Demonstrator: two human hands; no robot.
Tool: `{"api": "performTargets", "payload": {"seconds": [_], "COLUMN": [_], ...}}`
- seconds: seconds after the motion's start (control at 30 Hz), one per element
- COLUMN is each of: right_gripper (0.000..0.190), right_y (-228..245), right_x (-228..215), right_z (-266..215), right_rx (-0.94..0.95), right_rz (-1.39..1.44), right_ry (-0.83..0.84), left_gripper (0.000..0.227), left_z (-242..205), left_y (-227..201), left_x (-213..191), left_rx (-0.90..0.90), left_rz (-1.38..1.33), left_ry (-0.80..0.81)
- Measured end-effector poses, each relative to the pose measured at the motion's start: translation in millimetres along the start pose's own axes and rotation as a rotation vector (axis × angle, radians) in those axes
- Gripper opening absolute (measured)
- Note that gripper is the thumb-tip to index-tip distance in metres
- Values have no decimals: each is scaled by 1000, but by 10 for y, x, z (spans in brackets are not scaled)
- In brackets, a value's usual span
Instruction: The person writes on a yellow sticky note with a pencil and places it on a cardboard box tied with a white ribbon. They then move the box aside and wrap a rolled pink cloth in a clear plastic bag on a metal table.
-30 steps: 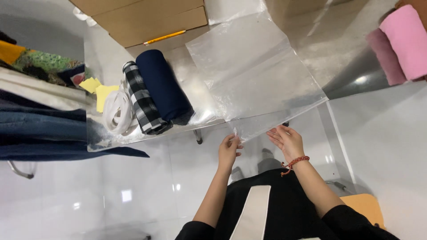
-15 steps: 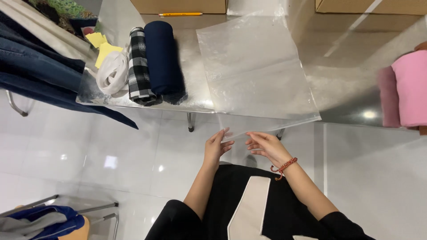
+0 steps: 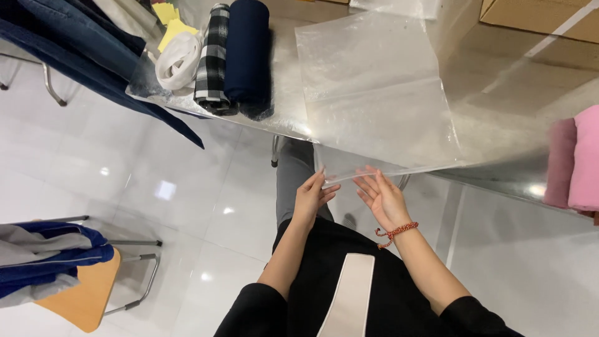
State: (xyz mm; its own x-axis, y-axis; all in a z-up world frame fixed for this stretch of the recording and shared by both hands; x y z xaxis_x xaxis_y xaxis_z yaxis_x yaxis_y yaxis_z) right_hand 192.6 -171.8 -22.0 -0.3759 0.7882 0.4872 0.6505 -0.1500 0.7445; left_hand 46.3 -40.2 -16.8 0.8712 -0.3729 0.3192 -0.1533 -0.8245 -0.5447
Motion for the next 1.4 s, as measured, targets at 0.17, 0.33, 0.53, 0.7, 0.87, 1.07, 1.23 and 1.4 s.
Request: {"api": "performTargets", "payload": {"seconds": [0.17, 0.33, 0.53, 0.7, 0.87, 1.07, 1.23, 1.4], "right_gripper": [13, 16, 18, 68, 66, 63, 48, 68], "right_y": [-78, 13, 300, 566, 610, 325, 441, 161], "right_x": [-72, 109, 237, 115, 180, 374, 891, 392], "right_z": [173, 253, 229, 335, 688, 1492, 1515, 2306], "right_rx": [-31, -161, -326, -639, -697, -941, -570, -245], "right_rz": [102, 136, -206, -959, -1174, -1490, -2546, -2514], "right_ry": [-41, -45, 2, 264, 263, 304, 524, 163], "left_gripper": [101, 90, 44, 45, 54, 50, 57, 48], "left_z": [-17, -264, -89, -112, 3, 99, -253, -441], "left_y": [-100, -490, -557, -735, -811, -996, -1168, -1354], "left_x": [41, 358, 582, 470, 563, 943, 1224, 1410], "left_rx": [316, 749, 937, 842, 961, 1062, 1044, 1120], "left_rz": [415, 1013, 1384, 1251, 1338, 1286, 1158, 1135], "left_ry": [-102, -346, -519, -464, -489, -260, -93, -90]}}
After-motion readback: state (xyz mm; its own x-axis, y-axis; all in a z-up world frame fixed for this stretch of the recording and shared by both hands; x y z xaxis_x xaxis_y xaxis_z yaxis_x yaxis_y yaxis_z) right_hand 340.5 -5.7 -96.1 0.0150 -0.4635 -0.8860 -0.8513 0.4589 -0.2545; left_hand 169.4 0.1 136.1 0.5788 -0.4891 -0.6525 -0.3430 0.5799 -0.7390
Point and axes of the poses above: each hand's wrist, its own z-axis towards the middle knuckle, its own x-axis out of the palm, y = z × x, the point moved 6 cm from there along z, towards the middle knuckle, and after that the axes turned 14 degrees about -x, right-handed, at the moved point
